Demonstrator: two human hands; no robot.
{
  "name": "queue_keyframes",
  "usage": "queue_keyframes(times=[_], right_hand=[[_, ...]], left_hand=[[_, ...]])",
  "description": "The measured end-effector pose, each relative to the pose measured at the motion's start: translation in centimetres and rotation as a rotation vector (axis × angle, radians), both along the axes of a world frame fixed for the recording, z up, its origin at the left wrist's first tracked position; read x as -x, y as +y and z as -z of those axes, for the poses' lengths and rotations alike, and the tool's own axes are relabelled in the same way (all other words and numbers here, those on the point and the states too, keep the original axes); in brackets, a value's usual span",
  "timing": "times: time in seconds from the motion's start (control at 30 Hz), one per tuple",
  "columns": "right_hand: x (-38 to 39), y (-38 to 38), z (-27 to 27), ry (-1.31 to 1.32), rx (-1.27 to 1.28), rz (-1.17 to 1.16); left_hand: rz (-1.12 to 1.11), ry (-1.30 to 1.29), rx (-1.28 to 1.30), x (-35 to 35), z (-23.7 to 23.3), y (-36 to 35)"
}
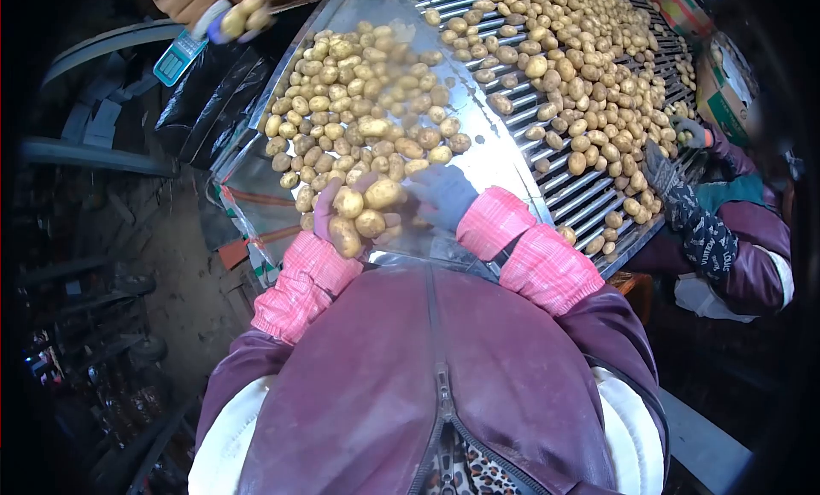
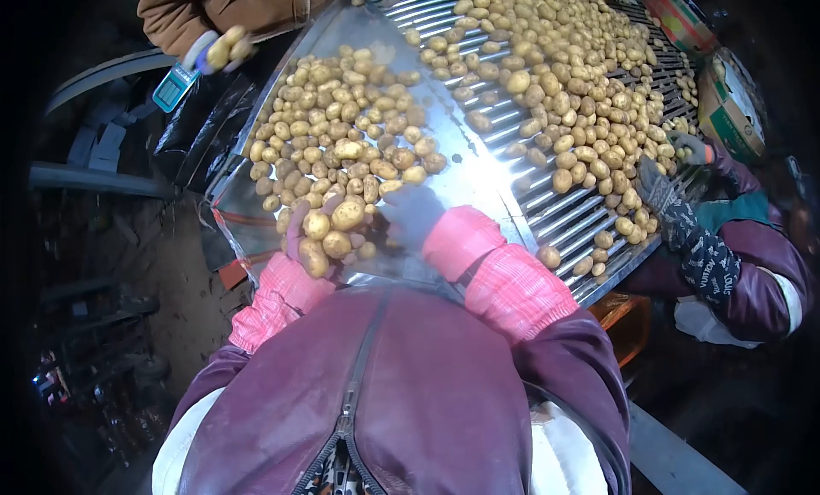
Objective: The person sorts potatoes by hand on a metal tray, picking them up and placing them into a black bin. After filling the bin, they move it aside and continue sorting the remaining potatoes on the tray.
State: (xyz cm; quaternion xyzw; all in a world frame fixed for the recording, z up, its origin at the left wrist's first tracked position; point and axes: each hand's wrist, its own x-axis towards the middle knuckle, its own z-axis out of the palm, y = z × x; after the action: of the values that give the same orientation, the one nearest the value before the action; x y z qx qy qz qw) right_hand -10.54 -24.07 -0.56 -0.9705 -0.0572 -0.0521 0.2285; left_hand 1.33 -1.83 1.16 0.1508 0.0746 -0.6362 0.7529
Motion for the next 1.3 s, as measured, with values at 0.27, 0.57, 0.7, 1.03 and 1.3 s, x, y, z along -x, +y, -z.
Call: queue_keyframes(times=[0.27, 0.57, 0.7, 1.03, 1.3], right_hand=[[-1.4, -1.5, -1.2, 0.415, 0.326, 0.121], [1.0, -3.0, -1.8, 0.34, -1.18, 0.701], [2.9, -3.1, -2.3, 0.203, -1.86, 0.709], [5.2, -1.4, -0.3, -0.142, -0.739, 0.58], [5.3, 5.0, -4.5, -0.182, -0.338, 0.322]], left_hand=[[-0.221, -0.138, -0.287, -0.1, -1.9, 0.4], [-0.21, -0.109, -0.095, -0.1, 0.4, 2.6], [-0.187, -0.133, -0.109, 0.3, 0.3, 2.3], [-0.057, -0.157, -0.106, 1.9, -2.1, 0.1], [-0.067, -0.048, -0.142, 3.4, -2.1, -2.8]])
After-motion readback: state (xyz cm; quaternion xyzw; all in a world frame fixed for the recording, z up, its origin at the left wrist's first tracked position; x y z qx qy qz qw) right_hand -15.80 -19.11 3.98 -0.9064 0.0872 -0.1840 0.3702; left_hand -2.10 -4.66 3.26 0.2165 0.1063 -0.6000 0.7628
